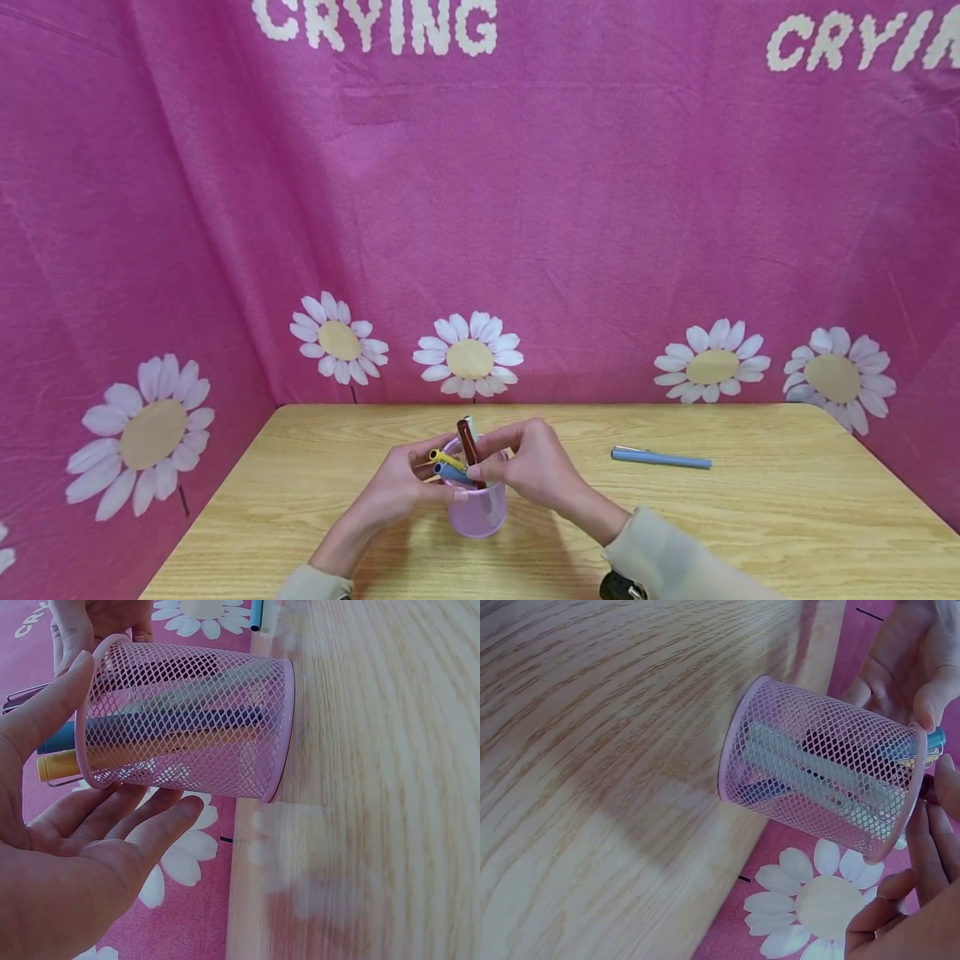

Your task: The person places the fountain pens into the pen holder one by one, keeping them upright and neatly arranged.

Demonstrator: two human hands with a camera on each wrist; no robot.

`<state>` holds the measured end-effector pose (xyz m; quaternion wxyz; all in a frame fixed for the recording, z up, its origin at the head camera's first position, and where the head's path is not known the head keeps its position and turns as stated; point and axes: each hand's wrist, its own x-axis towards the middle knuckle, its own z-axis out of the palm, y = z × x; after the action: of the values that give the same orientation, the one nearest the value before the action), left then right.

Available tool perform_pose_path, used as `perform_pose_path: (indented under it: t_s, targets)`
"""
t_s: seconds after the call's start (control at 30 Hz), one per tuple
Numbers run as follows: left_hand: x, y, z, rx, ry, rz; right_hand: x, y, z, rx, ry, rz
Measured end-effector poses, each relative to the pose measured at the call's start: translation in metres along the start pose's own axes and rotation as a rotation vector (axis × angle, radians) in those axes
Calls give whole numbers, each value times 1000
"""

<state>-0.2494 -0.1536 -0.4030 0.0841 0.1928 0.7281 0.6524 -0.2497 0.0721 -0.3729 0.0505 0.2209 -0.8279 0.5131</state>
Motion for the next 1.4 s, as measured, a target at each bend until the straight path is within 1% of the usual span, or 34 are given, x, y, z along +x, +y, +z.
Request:
perform_pose_path:
  t_s: [0.27, 0.53, 0.83, 1.1, 1.23, 1.4]
  targets:
    - [-1, -1, 0, 10, 1, 12, 0, 3, 1, -73, 11, -15]
    - [1, -1, 0, 14, 12, 15, -4, 1, -10, -103, 25, -53]
    - [0, 0, 0, 24, 24, 7, -16, 7, -36, -219, 21, -62]
    - [-1, 1, -2, 20, 22, 2, -28, 19, -66, -286, 21, -23]
    - [0, 1, -1, 33, 28, -13, -35, 26, -81, -312, -2, -25]
    - [1, 1, 0, 40, 33, -14, -43, 33, -93, -342, -30, -20]
